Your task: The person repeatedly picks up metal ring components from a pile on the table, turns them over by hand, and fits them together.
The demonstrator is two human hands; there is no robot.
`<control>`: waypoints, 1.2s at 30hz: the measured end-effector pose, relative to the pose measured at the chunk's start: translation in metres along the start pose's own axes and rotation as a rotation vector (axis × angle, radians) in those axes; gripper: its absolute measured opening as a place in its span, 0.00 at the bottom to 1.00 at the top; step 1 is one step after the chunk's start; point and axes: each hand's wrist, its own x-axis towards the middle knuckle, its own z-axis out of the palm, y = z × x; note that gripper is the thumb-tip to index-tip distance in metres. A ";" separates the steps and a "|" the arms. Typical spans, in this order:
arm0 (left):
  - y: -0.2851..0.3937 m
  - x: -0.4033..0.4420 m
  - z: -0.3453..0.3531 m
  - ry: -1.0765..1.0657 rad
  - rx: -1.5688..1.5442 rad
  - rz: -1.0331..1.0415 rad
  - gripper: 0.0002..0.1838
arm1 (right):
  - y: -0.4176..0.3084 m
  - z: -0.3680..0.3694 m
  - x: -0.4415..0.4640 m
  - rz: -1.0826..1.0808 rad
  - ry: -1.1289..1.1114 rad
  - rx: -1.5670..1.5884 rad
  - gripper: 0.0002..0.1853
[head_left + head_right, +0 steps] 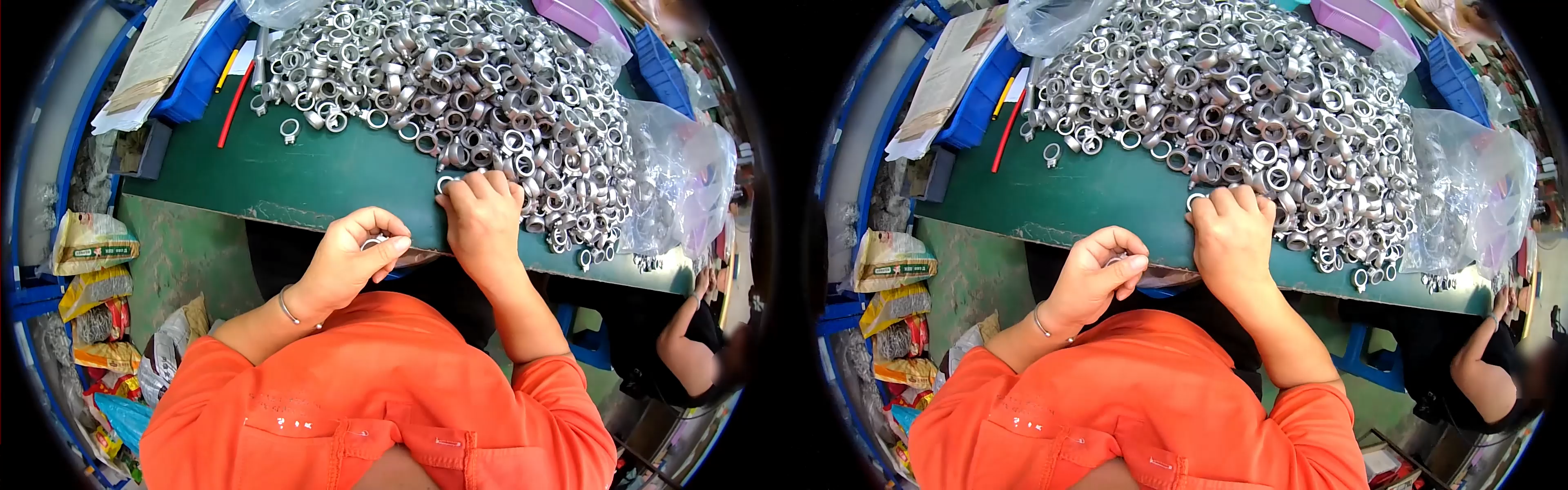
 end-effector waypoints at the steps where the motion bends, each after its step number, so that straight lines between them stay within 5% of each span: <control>1: 0.000 -0.001 -0.001 0.017 0.018 0.027 0.04 | 0.000 -0.002 -0.002 -0.019 0.013 0.188 0.06; 5: 0.003 -0.003 -0.004 0.069 -0.013 0.023 0.05 | -0.015 -0.009 -0.013 0.123 -0.124 0.992 0.07; 9: 0.004 -0.006 -0.004 0.028 -0.101 0.046 0.05 | -0.019 -0.003 -0.016 -0.038 -0.008 0.937 0.07; 13: 0.005 -0.006 -0.004 0.003 0.190 0.171 0.03 | -0.024 -0.003 -0.021 -0.148 0.057 0.838 0.09; 15: 0.003 -0.007 -0.003 0.006 0.452 0.418 0.03 | -0.027 0.003 -0.033 0.155 0.036 1.103 0.10; 17: 0.004 -0.009 -0.003 0.013 0.463 0.405 0.04 | -0.032 -0.004 -0.036 0.514 -0.144 1.510 0.08; 19: 0.001 -0.009 -0.003 -0.008 0.552 0.534 0.05 | -0.026 -0.007 -0.036 0.595 -0.302 1.733 0.11; 21: -0.002 -0.008 -0.004 -0.022 0.569 0.567 0.05 | -0.027 -0.009 -0.037 0.478 -0.388 1.723 0.15; 26: -0.004 -0.012 -0.001 0.074 0.431 0.410 0.08 | -0.034 0.000 -0.040 0.347 -0.023 1.375 0.18; 33: -0.005 -0.012 -0.006 0.036 0.446 0.434 0.07 | -0.034 -0.001 -0.038 0.221 0.137 1.093 0.16; 36: -0.008 -0.012 -0.006 0.039 0.384 0.370 0.07 | -0.029 -0.006 -0.039 -0.155 0.244 0.697 0.18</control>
